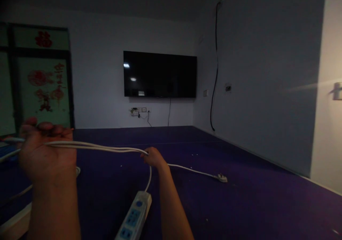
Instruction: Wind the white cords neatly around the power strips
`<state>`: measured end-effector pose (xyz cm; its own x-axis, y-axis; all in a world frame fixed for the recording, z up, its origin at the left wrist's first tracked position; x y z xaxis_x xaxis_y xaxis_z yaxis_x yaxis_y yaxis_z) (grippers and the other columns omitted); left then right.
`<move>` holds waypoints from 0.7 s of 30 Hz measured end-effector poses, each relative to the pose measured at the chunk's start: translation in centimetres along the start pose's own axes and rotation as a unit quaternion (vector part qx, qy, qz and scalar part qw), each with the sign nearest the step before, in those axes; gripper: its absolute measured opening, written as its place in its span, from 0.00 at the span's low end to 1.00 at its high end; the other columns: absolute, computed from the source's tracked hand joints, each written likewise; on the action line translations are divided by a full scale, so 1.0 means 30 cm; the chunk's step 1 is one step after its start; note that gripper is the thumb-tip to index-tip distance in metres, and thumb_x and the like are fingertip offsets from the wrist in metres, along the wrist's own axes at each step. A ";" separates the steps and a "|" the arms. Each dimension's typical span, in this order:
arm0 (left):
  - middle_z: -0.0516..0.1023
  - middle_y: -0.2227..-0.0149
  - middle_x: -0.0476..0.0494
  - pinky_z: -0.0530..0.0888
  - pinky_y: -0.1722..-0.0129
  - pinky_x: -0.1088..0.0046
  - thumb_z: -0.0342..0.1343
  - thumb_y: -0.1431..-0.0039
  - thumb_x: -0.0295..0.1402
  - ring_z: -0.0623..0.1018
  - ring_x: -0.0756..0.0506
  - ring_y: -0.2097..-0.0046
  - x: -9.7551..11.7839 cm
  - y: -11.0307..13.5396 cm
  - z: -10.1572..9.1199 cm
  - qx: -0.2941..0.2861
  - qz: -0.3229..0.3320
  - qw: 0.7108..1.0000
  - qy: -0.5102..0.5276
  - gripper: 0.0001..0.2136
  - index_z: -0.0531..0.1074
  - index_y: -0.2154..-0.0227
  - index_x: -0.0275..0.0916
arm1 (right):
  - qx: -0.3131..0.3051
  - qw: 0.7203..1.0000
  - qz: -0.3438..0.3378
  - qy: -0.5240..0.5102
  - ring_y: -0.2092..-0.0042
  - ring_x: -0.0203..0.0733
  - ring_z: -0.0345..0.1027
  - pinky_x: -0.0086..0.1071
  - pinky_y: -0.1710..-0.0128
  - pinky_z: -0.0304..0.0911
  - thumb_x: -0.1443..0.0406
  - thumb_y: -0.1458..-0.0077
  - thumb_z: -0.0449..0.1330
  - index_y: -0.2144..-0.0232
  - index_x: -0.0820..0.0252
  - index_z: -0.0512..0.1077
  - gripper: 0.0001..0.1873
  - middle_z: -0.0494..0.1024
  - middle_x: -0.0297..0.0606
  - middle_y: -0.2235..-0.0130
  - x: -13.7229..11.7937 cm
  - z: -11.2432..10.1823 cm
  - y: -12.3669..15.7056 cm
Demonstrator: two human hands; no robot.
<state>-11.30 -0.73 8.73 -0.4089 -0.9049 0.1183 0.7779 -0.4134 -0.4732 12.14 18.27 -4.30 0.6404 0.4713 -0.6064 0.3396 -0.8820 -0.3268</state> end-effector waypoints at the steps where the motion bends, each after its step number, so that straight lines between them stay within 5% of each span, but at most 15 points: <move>1: 0.64 0.84 0.57 0.61 0.79 0.79 0.43 0.38 0.26 0.62 0.54 0.81 0.007 0.003 0.004 -0.002 0.006 1.000 0.004 0.11 0.66 0.74 0.39 | 0.012 1.000 0.013 0.007 0.71 0.34 0.69 0.23 0.74 0.57 0.73 0.53 0.53 0.67 0.64 0.75 0.12 0.76 0.34 0.75 0.032 -0.010 0.002; 6: 0.64 0.85 0.56 0.61 0.79 0.79 0.42 0.38 0.26 0.62 0.54 0.81 0.065 0.018 0.023 -0.024 0.042 0.999 0.012 0.11 0.66 0.74 0.38 | 0.084 0.991 0.087 0.048 0.69 0.37 0.69 0.26 0.70 0.58 0.69 0.50 0.57 0.72 0.65 0.74 0.06 0.76 0.36 0.74 0.211 -0.076 0.032; 13: 0.61 0.87 0.58 0.55 0.83 0.78 0.39 0.36 0.29 0.56 0.53 0.84 0.079 0.023 0.039 -0.041 0.041 0.998 0.002 0.13 0.66 0.73 0.39 | 0.164 0.969 0.164 0.081 0.59 0.44 0.69 0.29 0.67 0.59 0.62 0.45 0.55 0.65 0.64 0.73 0.11 0.76 0.45 0.63 0.347 -0.155 0.061; 21: 0.59 0.90 0.58 0.50 0.85 0.77 0.37 0.37 0.26 0.50 0.52 0.86 0.062 0.010 0.039 -0.070 0.022 0.996 -0.046 0.14 0.66 0.73 0.39 | 0.047 0.982 0.159 0.087 0.70 0.36 0.68 0.31 0.70 0.63 0.58 0.44 0.56 0.73 0.65 0.70 0.15 0.73 0.31 0.73 0.374 -0.079 0.042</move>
Point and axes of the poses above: each hand's wrist, its own y-axis away from the middle knuckle, its own z-axis out of the palm, x = y × z, the point moved 9 cm from there along -y, towards the middle knuckle
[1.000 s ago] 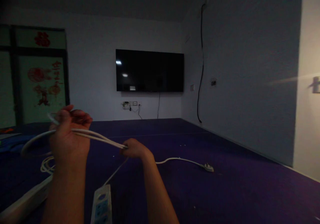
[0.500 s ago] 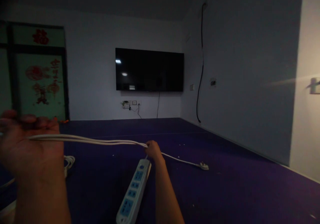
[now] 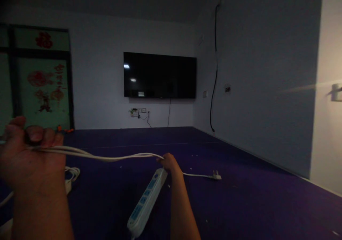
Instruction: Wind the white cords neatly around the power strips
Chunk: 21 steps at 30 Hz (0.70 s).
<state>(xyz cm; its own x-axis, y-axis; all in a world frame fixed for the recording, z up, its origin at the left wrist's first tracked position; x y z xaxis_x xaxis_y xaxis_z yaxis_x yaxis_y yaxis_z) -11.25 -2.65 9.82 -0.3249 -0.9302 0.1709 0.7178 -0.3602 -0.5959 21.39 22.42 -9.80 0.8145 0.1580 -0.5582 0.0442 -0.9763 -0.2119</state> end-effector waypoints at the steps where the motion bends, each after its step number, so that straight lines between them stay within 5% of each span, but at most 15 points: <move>1: 0.58 0.89 0.58 0.50 0.85 0.77 0.37 0.37 0.26 0.50 0.52 0.86 0.000 -0.001 -0.004 0.003 0.002 1.000 0.002 0.14 0.66 0.73 0.39 | -0.018 1.000 -0.003 0.003 0.71 0.35 0.68 0.31 0.70 0.64 0.58 0.45 0.57 0.74 0.65 0.70 0.14 0.72 0.30 0.73 0.001 0.014 0.000; 21: 0.58 0.89 0.58 0.49 0.85 0.76 0.39 0.38 0.26 0.52 0.54 0.88 -0.097 0.036 0.041 -0.010 -0.009 0.999 0.039 0.13 0.66 0.74 0.38 | -0.144 0.990 0.004 -0.003 0.63 0.38 0.68 0.34 0.67 0.67 0.62 0.43 0.56 0.59 0.64 0.69 0.12 0.72 0.37 0.59 0.034 0.172 0.009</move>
Point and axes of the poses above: each hand's wrist, its own y-axis away from the middle knuckle, its own z-axis out of the palm, x = y × z, the point moved 9 cm from there along -y, towards the middle knuckle
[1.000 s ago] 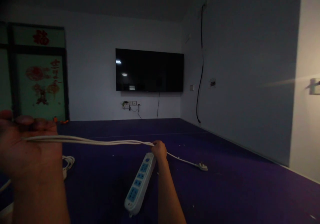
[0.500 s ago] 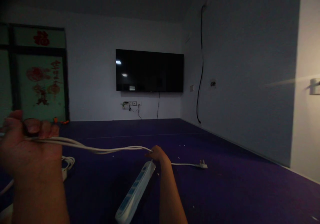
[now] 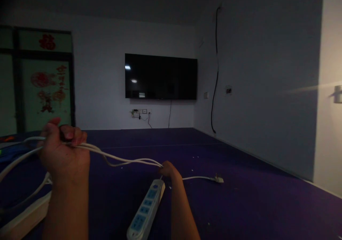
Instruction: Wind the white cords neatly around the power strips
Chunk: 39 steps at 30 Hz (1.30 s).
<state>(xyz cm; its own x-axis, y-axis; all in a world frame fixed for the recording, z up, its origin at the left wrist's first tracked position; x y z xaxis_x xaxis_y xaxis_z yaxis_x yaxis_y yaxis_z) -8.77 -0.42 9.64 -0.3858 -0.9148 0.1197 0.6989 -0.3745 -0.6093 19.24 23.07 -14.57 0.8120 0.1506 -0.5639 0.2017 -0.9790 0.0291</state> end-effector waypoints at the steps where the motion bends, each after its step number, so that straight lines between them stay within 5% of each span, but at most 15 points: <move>1: 0.58 0.89 0.58 0.49 0.85 0.76 0.39 0.38 0.26 0.52 0.54 0.88 -0.003 0.002 0.003 -0.002 0.000 1.000 0.001 0.13 0.66 0.74 0.38 | -0.004 1.000 0.002 -0.001 0.63 0.39 0.68 0.34 0.67 0.67 0.62 0.44 0.56 0.59 0.64 0.69 0.12 0.71 0.37 0.58 0.003 0.008 -0.004; 13: 0.58 0.86 0.57 0.52 0.83 0.75 0.47 0.40 0.30 0.55 0.55 0.85 -0.009 0.009 0.005 -0.040 -0.006 0.999 -0.015 0.09 0.69 0.75 0.42 | -0.006 0.999 0.039 -0.037 0.67 0.36 0.69 0.31 0.69 0.67 0.63 0.44 0.57 0.65 0.65 0.70 0.09 0.73 0.34 0.64 0.116 -0.009 0.029; 19: 0.58 0.87 0.57 0.53 0.83 0.75 0.46 0.40 0.30 0.54 0.55 0.85 -0.006 -0.014 -0.030 -0.023 -0.010 0.999 -0.021 0.11 0.70 0.75 0.43 | 0.169 0.980 0.074 -0.076 0.60 0.41 0.67 0.37 0.62 0.65 0.61 0.43 0.56 0.59 0.61 0.68 0.12 0.71 0.37 0.57 0.190 -0.159 0.097; 24: 0.58 0.88 0.57 0.52 0.84 0.76 0.46 0.41 0.29 0.53 0.55 0.86 -0.022 -0.012 -0.032 -0.008 -0.022 1.000 -0.018 0.11 0.69 0.76 0.41 | 0.371 0.914 -0.004 -0.164 0.59 0.43 0.65 0.34 0.60 0.59 0.63 0.41 0.48 0.63 0.61 0.71 0.13 0.73 0.43 0.62 0.094 -0.365 0.167; 28: 0.59 0.87 0.57 0.52 0.84 0.76 0.48 0.42 0.30 0.55 0.55 0.86 -0.039 -0.004 -0.019 -0.007 -0.025 0.999 -0.023 0.09 0.69 0.76 0.41 | 0.452 0.847 -0.116 -0.254 0.67 0.41 0.63 0.31 0.68 0.55 0.56 0.43 0.45 0.65 0.62 0.71 0.19 0.70 0.38 0.71 -0.037 -0.488 0.218; 33: 0.59 0.87 0.56 0.51 0.84 0.77 0.49 0.42 0.29 0.56 0.56 0.86 -0.058 -0.005 -0.021 0.003 -0.036 0.999 -0.018 0.09 0.69 0.77 0.40 | 0.430 0.784 -0.229 -0.385 0.80 0.32 0.47 0.27 0.79 0.47 0.44 0.47 0.44 0.68 0.61 0.68 0.27 0.53 0.25 0.82 -0.190 -0.492 0.231; 39: 0.59 0.88 0.56 0.50 0.84 0.77 0.47 0.41 0.28 0.56 0.55 0.86 -0.065 -0.010 -0.033 0.008 -0.044 0.999 -0.009 0.10 0.69 0.77 0.39 | 0.369 0.731 -0.293 -0.493 0.82 0.30 0.43 0.26 0.81 0.45 0.41 0.53 0.51 0.73 0.58 0.64 0.26 0.49 0.22 0.83 -0.300 -0.441 0.210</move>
<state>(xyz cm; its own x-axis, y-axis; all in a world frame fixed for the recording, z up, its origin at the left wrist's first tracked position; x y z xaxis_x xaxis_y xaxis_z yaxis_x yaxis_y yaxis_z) -8.81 1.64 8.82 -0.4356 -0.8808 0.1857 0.6728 -0.4556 -0.5829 20.44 17.37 1.61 -0.1596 0.7574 -0.6331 -0.2888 -0.6491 -0.7038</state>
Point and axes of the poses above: each hand's wrist, its own y-axis away from the middle knuckle, its own z-axis out of the palm, x = y × z, the point moved 9 cm from there along -y, towards the middle knuckle
